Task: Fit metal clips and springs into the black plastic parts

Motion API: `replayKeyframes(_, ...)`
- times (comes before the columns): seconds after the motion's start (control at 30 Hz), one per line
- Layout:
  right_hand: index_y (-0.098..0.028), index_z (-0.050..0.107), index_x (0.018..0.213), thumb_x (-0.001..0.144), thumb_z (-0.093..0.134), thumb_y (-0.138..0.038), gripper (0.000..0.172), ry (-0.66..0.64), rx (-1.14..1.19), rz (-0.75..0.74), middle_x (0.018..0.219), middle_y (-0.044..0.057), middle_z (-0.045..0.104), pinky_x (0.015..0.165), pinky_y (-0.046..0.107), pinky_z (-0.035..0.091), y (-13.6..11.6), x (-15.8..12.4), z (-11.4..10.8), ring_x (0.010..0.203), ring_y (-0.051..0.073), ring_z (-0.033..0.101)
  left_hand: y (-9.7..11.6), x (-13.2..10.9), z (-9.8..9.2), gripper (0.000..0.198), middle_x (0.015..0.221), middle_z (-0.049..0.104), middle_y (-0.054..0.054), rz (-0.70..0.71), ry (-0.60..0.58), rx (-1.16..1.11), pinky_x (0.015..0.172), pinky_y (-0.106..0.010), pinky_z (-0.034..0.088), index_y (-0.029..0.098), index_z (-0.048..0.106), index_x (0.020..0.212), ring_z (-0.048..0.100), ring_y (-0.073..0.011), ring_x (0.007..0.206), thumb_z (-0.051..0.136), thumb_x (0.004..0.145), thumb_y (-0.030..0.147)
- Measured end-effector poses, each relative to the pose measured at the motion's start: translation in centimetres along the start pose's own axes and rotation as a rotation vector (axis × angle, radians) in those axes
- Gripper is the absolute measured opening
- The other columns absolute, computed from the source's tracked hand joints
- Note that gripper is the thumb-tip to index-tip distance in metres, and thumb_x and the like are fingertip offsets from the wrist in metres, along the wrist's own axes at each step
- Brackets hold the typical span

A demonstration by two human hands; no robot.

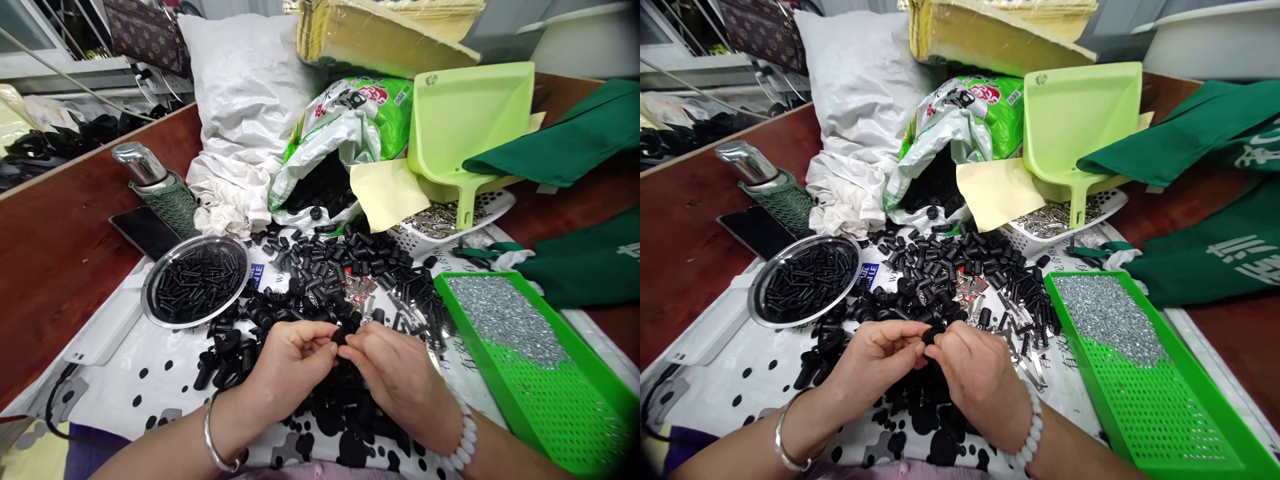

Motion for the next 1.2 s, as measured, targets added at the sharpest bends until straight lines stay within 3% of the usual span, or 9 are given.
replayKeyframes(0.3,-0.018,0.054,0.077,0.088,0.049,-0.015,0.012,-0.052,0.107,0.165,0.067,0.000,0.056,0.054,0.023,0.043,0.7,0.0,-0.5,0.059,0.011,0.054,-0.5,0.3,0.3,0.019,0.068,0.063,-0.002,0.067,0.017,0.056,0.057,-0.020,0.048,0.013,0.068,0.087,0.055,-0.0102,0.059,0.058,0.074,0.021)
replayKeyframes(0.43,-0.018,0.055,0.079,0.088,0.048,-0.015,0.012,-0.038,0.055,0.143,0.072,0.002,0.057,0.057,0.025,0.045,0.5,-0.5,-0.8,0.064,0.013,0.055,-0.6,0.0,0.5,0.020,0.073,0.064,-0.003,0.062,-0.019,0.048,0.063,-0.021,0.049,0.013,0.066,0.092,0.057,-0.0114,0.065,0.059,0.075,0.022)
replayKeyframes(0.6,-0.018,0.054,0.089,0.087,0.046,-0.013,0.009,0.021,0.035,0.110,0.098,0.009,0.059,0.074,0.027,0.051,0.4,-2.3,-1.7,0.089,0.016,0.059,-0.3,-0.1,2.2,0.019,0.070,0.062,-0.002,0.007,-0.104,0.060,0.056,-0.019,0.045,0.012,0.065,0.090,0.054,-0.0097,0.060,0.057,0.075,0.020)
replayKeyframes(0.73,-0.018,0.054,0.091,0.087,0.049,-0.015,0.007,0.065,0.055,0.107,0.094,0.008,0.061,0.072,0.023,0.052,1.0,-4.8,-2.6,0.086,0.015,0.061,0.0,-0.2,3.3,0.022,0.063,0.059,-0.001,-0.027,-0.223,0.126,0.047,-0.017,0.039,0.011,0.063,0.094,0.049,-0.0074,0.051,0.053,0.078,0.022)
replayKeyframes(0.8,-0.017,0.055,0.090,0.085,0.053,-0.013,0.007,0.130,0.091,0.179,0.095,0.008,0.060,0.076,0.023,0.051,1.6,-6.0,-3.1,0.088,0.015,0.060,0.4,0.0,3.0,0.022,0.065,0.062,-0.001,0.061,-0.223,0.279,0.050,-0.019,0.042,0.013,0.063,0.098,0.052,-0.0082,0.053,0.051,0.081,0.022)
replayKeyframes(0.93,-0.018,0.056,0.085,0.083,0.054,-0.009,0.010,0.382,0.259,0.426,0.095,0.006,0.059,0.081,0.026,0.047,3.2,-7.8,-4.4,0.091,0.015,0.057,1.3,1.6,1.8,0.022,0.082,0.067,-0.005,0.443,-0.112,0.792,0.071,-0.031,0.048,0.015,0.063,0.100,0.060,-0.0165,0.074,0.052,0.082,0.019)
replayKeyframes(1.0,-0.019,0.057,0.083,0.083,0.054,-0.010,0.009,0.477,0.337,0.498,0.094,0.006,0.059,0.077,0.027,0.048,3.6,-8.2,-4.9,0.090,0.016,0.057,1.7,2.9,1.6,0.021,0.089,0.066,-0.008,0.579,-0.118,1.019,0.076,-0.036,0.047,0.013,0.062,0.099,0.059,-0.0204,0.082,0.052,0.082,0.017)
replayKeyframes(1.1,-0.020,0.058,0.082,0.082,0.055,-0.011,0.009,0.532,0.370,0.515,0.093,0.006,0.060,0.073,0.029,0.049,3.8,-8.4,-5.2,0.088,0.017,0.057,2.2,5.1,2.7,0.019,0.092,0.064,-0.009,0.704,-0.226,1.240,0.081,-0.037,0.045,0.013,0.062,0.098,0.056,-0.0211,0.088,0.049,0.084,0.014)
replayKeyframes(1.2,-0.020,0.059,0.083,0.081,0.056,-0.009,0.011,0.553,0.345,0.475,0.094,0.005,0.060,0.079,0.032,0.048,3.8,-8.5,-5.2,0.088,0.017,0.057,2.4,7.2,4.7,0.021,0.095,0.062,-0.009,0.827,-0.458,1.441,0.085,-0.036,0.042,0.015,0.060,0.099,0.054,-0.0212,0.092,0.044,0.086,0.011)
Point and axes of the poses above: each hand's wrist, its own x-axis towards the middle knuckle, its own z-axis out of the palm, y = z × x, the point moved 1 cm from there along x, towards the middle knuckle
